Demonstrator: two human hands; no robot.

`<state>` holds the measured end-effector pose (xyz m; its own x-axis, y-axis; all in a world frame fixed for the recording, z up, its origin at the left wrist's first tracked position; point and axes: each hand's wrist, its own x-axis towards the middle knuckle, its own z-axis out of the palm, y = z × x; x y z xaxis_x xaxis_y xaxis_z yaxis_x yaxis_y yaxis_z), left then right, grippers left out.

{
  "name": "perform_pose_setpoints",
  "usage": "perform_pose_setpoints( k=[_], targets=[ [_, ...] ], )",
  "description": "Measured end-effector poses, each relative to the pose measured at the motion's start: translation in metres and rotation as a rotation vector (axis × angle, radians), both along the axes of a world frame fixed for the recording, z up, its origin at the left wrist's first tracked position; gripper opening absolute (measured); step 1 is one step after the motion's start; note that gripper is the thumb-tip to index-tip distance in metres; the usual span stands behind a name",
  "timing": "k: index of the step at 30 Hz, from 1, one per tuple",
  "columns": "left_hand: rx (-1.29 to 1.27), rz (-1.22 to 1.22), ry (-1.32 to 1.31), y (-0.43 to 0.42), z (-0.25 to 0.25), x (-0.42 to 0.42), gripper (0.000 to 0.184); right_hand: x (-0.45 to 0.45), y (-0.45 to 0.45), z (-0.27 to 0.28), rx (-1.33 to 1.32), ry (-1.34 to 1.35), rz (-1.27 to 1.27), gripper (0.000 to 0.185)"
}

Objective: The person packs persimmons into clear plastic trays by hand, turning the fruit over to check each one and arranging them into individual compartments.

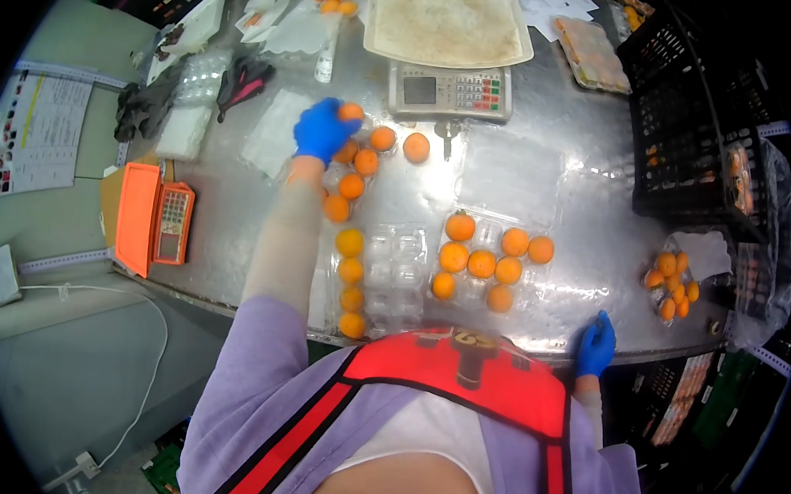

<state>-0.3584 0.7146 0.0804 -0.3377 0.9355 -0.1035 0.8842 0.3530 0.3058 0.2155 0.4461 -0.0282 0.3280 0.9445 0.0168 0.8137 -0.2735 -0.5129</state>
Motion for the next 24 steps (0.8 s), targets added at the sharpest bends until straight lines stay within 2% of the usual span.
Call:
perform_pose_setpoints(
  k=[3,6,8,14,19,22,24],
  targets=[
    [0.207,0.023,-0.171,-0.023,0.0,-0.042,0.05,-0.002,0.002,0.003,-0.014,0.001,-0.01,0.034],
    [0.204,0.006,-0.016,-0.06,0.002,-0.05,0.049,-0.002,0.003,0.004,-0.049,-0.009,-0.005,0.034],
    [-0.055,-0.137,0.013,-0.074,-0.009,-0.055,0.051,0.005,0.003,-0.004,-0.031,0.034,-0.012,0.034],
    [-0.032,-0.199,0.102,-0.08,-0.027,-0.042,0.048,0.001,0.004,0.001,-0.039,0.063,-0.02,0.034],
    [-0.062,-0.222,0.103,-0.063,-0.017,-0.038,0.045,-0.002,0.003,0.004,-0.021,0.09,-0.02,0.034],
    [0.297,-0.14,-0.135,-0.046,-0.011,-0.013,0.036,-0.005,0.003,0.01,-0.055,0.069,-0.025,0.033],
    [0.244,-0.195,-0.214,-0.029,-0.025,0.016,0.038,-0.006,0.004,0.012,-0.081,0.072,-0.043,0.033]
  ],
)
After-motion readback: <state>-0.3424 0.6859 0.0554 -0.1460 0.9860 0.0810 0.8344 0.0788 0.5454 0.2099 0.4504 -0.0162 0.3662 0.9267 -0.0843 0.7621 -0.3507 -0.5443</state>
